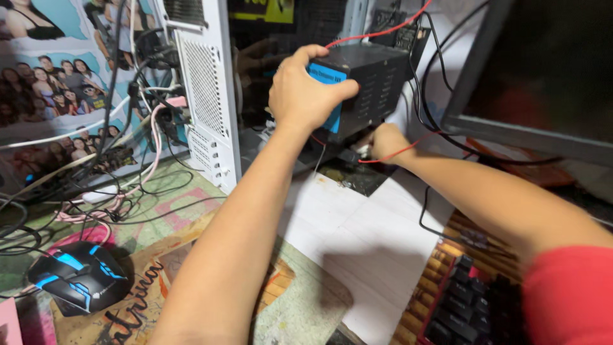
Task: The person moves a plastic sheet containing photos onto a desk, wipes the desk surface and an electronic component with a cloth, and then attempts to attach the plastic sheet to the wall above the desk.
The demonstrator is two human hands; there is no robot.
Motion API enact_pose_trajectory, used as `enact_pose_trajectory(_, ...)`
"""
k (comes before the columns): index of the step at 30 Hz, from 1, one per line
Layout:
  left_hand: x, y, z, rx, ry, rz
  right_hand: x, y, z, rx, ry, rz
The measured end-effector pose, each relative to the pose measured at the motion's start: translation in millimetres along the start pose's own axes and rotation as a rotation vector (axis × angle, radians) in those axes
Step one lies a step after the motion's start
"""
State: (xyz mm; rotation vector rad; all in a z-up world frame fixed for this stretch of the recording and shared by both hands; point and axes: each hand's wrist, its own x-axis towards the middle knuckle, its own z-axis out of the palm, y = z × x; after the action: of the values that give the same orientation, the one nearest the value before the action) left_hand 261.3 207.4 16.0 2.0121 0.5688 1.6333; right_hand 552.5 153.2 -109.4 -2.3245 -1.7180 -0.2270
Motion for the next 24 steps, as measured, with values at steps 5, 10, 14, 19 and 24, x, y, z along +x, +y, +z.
enact_pose_trajectory(5,2.0,2.4,-1.3,0.006,-0.040,-0.040,32.7,12.4,47.7,-0.557,0.203,-0.509)
enact_pose_trajectory(10,1.0,3.5,-0.9,0.006,-0.038,-0.035,-13.9,-32.3,31.1,0.023,0.019,-0.098)
enact_pose_trajectory(14,2.2,3.8,-1.0,0.004,-0.046,-0.040,-60.1,-56.4,-8.3,0.163,-0.094,-0.320)
enact_pose_trajectory(19,2.7,2.0,-2.5,-0.001,-0.004,-0.015,-45.7,-19.5,-13.4,0.089,0.099,0.134)
enact_pose_trajectory(24,3.6,2.2,-5.3,-0.020,-0.034,-0.041,-48.7,-20.0,23.4,-0.571,-0.039,-0.018)
